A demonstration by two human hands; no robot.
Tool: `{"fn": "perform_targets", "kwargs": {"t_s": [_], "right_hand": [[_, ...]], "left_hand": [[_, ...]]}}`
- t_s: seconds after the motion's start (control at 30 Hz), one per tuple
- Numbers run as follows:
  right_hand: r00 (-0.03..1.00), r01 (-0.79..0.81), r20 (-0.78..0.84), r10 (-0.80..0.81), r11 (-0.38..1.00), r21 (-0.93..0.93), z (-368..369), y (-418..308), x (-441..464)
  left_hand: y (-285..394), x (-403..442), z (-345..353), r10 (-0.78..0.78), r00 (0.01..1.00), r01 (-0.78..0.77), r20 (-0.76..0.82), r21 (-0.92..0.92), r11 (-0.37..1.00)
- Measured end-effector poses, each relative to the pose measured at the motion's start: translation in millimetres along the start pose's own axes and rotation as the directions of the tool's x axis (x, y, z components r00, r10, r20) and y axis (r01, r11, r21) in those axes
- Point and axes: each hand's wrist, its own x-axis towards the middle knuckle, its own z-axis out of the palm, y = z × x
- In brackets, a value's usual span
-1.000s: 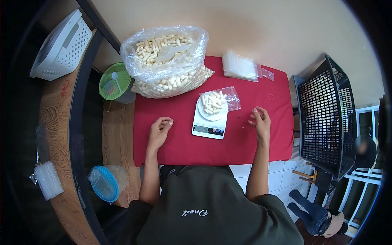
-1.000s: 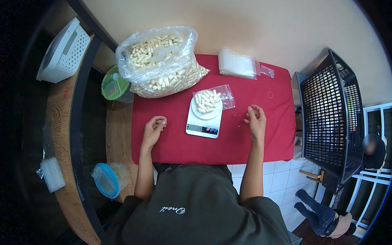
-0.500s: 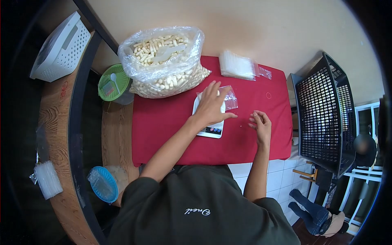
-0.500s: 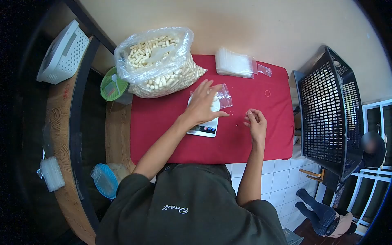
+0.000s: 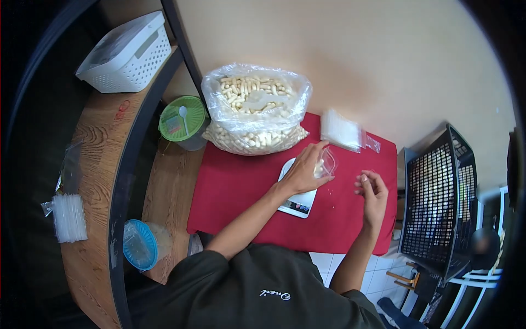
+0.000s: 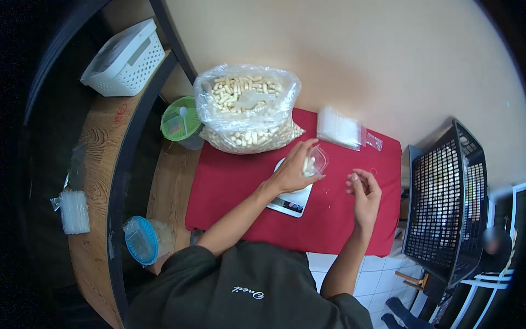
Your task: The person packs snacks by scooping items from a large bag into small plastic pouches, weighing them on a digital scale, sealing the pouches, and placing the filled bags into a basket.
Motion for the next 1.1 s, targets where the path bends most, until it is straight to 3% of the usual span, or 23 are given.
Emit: {"fn": "perform_targets", "kwargs": {"t_s": [0.07,0.13,0.2,0.27,0.33,0.4,0.47,0.5,0.57,0.73,0.8,0.97,1.1], "right_hand": [[0.972,0.228,0.098,-0.214,0.958,-0.174,20,-39,12],[0.95,0.306,0.13,-0.282,0.925,-0.226,46,-75,26],[0.851,0.521,0.328,-0.411,0.745,-0.416,79,-104,37],[0.772,0.62,0.463,-0.435,0.676,-0.399,120,-122,49],[0.695,0.703,0.58,-0.426,0.573,-0.421,156,-121,68],[0.598,0.801,0.657,-0.46,0.383,-0.46,193,-107,96],[0.655,0.755,0.713,-0.248,0.224,-0.616,228,-108,112],[0.65,0.76,0.716,-0.255,0.223,-0.611,240,-103,119],[0.674,0.737,0.731,-0.106,0.039,-0.674,261,-89,130],[0.623,0.777,0.762,-0.178,0.029,-0.629,277,-81,134],[0.598,0.796,0.781,-0.183,0.019,-0.605,279,-77,133],[0.567,0.822,0.795,-0.217,0.085,-0.563,278,-60,147],[0.633,0.773,0.754,-0.177,0.199,-0.602,269,-66,153]], "left_hand": [[7,-14,-18,-0.032,0.994,-0.003,-0.107,-0.31,0.951],[9,-31,-37,-0.045,0.996,0.013,-0.082,-0.35,0.937],[5,-51,-45,-0.097,0.99,0.012,-0.103,-0.619,0.785],[8,-69,-68,-0.095,0.99,0.006,-0.107,-0.631,0.775],[7,-86,-87,-0.122,0.992,0.067,-0.022,-0.731,0.679],[4,-99,-101,-0.099,0.994,0.035,-0.045,-0.734,0.679],[0,-110,-112,-0.111,0.989,-0.016,-0.092,-0.835,0.55],[0,-113,-118,-0.116,0.986,-0.027,-0.116,-0.81,0.586],[1,-119,-127,-0.143,0.973,-0.065,-0.184,-0.804,0.591],[-14,-138,-139,-0.247,0.917,-0.112,-0.314,-0.795,0.596],[-30,-144,-138,-0.237,0.903,-0.118,-0.359,-0.736,0.667],[-32,-142,-142,-0.355,0.863,-0.127,-0.358,-0.836,0.534],[-29,-139,-152,-0.328,0.854,-0.173,-0.405,-0.814,0.555]]}}
